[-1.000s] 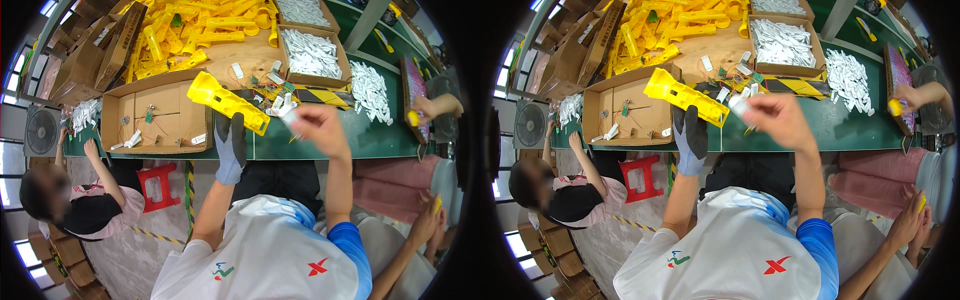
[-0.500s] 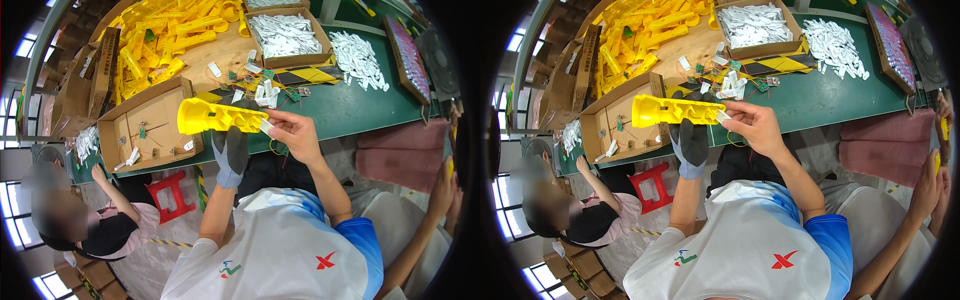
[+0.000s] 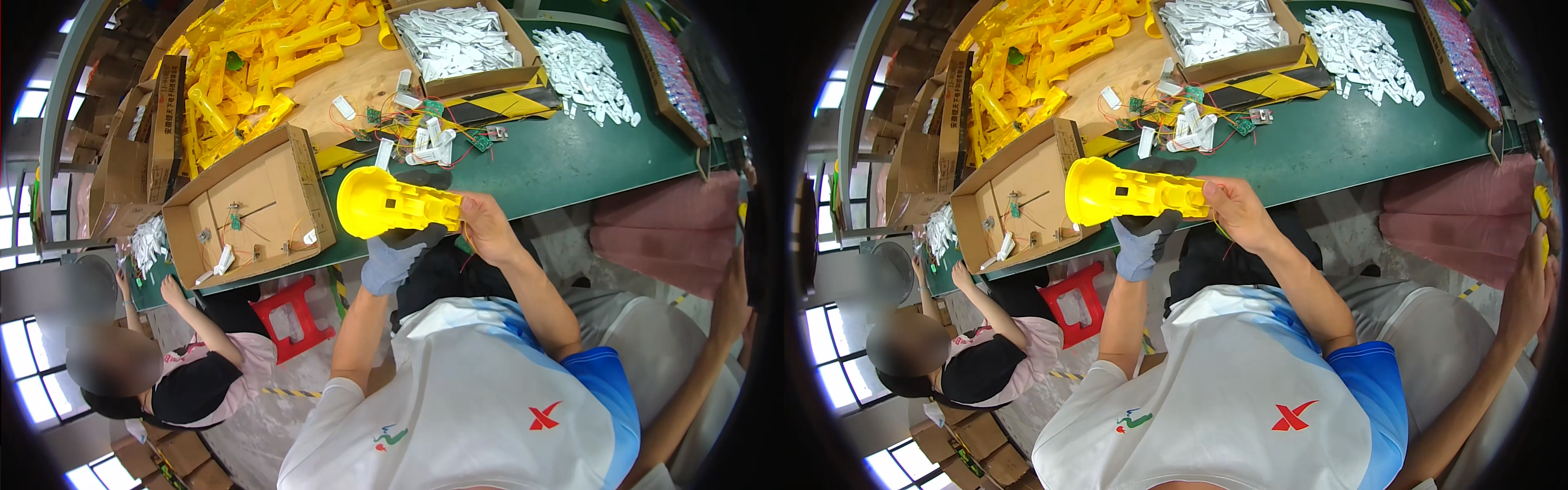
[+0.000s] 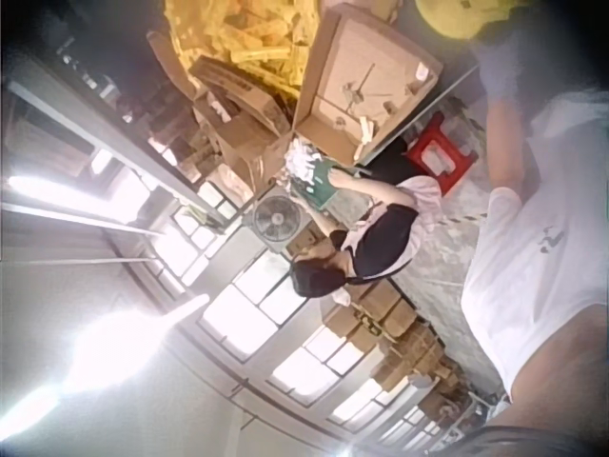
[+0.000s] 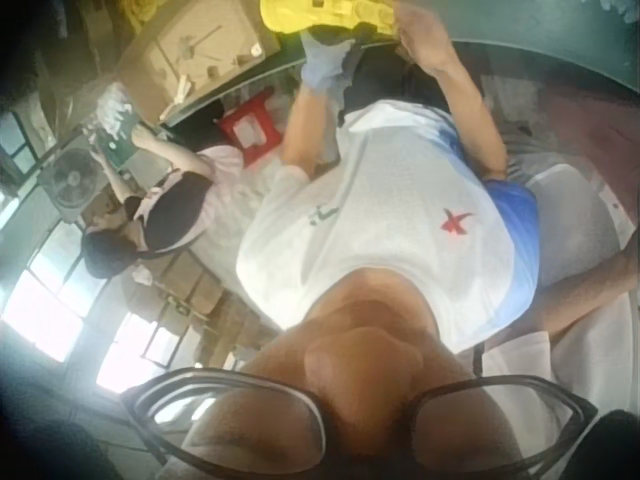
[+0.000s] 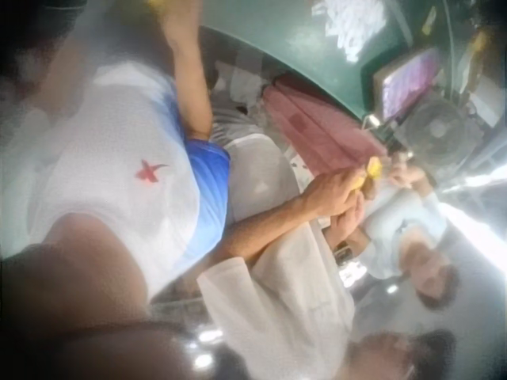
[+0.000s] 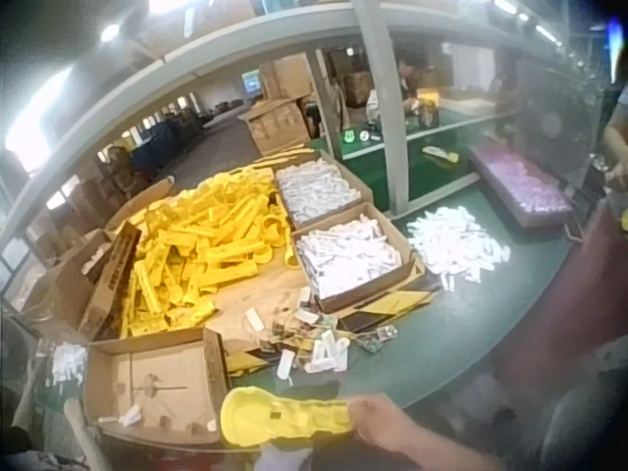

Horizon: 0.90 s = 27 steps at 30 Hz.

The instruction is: Assembling the internal components and housing of yellow flashlights on a production line.

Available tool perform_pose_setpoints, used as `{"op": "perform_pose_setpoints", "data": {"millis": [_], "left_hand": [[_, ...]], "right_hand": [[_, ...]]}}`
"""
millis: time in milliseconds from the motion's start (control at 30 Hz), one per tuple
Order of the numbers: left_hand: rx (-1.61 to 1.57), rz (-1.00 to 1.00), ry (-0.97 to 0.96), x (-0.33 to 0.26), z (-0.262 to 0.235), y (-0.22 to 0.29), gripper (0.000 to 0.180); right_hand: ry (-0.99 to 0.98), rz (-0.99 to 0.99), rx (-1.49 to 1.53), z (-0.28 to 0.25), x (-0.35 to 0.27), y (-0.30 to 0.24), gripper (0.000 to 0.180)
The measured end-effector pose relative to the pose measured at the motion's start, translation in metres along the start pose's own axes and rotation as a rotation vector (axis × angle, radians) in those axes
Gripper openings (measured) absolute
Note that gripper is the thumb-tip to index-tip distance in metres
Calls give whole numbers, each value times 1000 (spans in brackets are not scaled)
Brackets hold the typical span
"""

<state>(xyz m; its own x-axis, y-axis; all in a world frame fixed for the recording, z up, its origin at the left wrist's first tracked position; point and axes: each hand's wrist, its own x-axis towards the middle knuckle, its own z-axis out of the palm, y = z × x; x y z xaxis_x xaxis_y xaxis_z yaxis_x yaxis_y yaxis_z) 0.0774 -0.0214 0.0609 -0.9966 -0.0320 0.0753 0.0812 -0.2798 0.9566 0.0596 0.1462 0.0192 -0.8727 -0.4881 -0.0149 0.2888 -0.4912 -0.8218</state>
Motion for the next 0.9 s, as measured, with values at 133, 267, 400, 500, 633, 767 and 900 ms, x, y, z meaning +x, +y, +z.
{"op": "perform_pose_setpoints", "data": {"millis": [133,267,400,500,633,767,900], "left_hand": [[176,148,-56,19,-9,10,68],[143,183,-35,14,-17,1,65],[637,326,-203,8,-18,3,66],[104,63,-125,16,-7,5,66],[-28,42,-45,12,-15,-28,56],[-112,32,-92,17,-11,-36,66],[-141,41,-111,17,-6,-38,68]], "right_hand": [[-108,-55,351,7,-6,-13,51],[-84,18,290,4,-8,-25,48],[-54,86,300,-4,-10,-20,43],[-91,16,464,3,-14,-14,44],[-180,-47,688,11,-13,-14,56],[-127,-68,709,20,-11,-15,66],[-66,-90,611,13,-9,-4,64]]}}
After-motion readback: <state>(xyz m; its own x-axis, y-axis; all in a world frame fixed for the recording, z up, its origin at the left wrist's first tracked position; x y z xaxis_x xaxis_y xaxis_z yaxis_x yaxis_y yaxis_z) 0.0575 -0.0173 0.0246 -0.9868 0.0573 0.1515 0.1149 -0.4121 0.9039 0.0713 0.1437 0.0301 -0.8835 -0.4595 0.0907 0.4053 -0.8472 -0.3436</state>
